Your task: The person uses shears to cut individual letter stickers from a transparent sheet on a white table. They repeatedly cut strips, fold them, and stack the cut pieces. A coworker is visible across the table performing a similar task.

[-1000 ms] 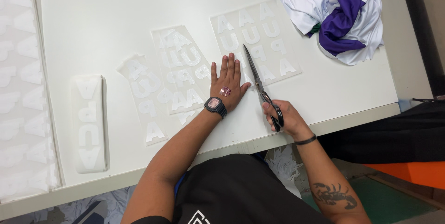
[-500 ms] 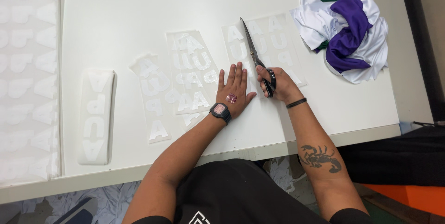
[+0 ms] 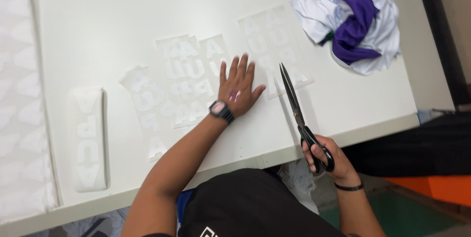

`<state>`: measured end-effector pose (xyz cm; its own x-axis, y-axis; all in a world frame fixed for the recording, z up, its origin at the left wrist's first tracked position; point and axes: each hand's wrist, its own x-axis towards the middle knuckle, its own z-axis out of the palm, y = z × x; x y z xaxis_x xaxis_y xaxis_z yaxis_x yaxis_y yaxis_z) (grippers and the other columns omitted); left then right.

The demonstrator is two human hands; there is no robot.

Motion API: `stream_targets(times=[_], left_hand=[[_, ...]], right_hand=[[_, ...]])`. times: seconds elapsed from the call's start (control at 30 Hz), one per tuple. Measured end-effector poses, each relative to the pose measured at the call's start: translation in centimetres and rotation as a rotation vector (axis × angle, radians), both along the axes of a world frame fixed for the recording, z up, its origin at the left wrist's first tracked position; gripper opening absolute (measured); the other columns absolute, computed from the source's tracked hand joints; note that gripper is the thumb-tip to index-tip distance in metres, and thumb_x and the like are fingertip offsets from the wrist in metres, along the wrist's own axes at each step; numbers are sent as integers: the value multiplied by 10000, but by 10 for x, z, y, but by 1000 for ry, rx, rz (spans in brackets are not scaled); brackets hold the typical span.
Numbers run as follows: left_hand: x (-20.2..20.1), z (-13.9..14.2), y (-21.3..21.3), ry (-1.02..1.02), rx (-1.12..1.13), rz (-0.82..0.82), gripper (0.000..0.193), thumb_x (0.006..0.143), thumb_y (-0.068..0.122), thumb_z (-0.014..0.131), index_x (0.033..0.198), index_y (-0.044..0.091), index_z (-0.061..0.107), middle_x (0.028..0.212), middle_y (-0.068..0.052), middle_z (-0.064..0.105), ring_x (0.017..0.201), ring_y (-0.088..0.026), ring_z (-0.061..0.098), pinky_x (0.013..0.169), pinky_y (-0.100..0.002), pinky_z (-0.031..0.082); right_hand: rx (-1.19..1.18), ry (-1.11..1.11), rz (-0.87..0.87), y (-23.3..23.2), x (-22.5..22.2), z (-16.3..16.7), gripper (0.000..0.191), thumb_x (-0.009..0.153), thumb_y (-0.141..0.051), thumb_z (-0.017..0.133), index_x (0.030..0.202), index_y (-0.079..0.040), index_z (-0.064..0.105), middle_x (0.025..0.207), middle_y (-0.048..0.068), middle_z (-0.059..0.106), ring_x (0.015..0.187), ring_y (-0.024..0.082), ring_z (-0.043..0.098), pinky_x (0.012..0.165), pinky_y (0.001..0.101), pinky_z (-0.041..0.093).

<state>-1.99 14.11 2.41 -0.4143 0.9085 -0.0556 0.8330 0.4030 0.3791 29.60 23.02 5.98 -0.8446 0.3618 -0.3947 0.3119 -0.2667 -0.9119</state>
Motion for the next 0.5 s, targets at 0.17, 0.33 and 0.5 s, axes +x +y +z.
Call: stream_targets(times=[0.17, 0.33, 0.5], left_hand=[[11, 2, 49, 14, -122, -106, 951, 928, 663, 451, 1583, 46, 145, 1668, -176, 34, 1531, -327, -11, 1213, -569, -13], [5, -6, 17, 14, -212, -120, 982, 922, 678, 468, 1593, 47, 127, 1680, -177, 19, 1549, -314, -31, 1219, -556, -32], [2, -10, 7, 50, -182, -110, 990, 914, 699, 445, 1595, 57, 119, 1673, -158, 21, 1544, -295, -28, 1219, -556, -34]], right_hand=[[98, -266, -76, -25, 62, -3, 526, 850, -572, 658, 849, -47, 631, 555, 8, 564, 440, 93, 560, 418, 227, 457], [75, -414, -79, -46, 78, -5, 543, 813, -602, 654, 758, -64, 604, 504, 4, 541, 400, 110, 574, 392, 240, 467], [116, -413, -36, -46, 53, -11, 541, 814, -615, 663, 768, -80, 603, 516, -13, 551, 422, 91, 576, 413, 234, 472]])
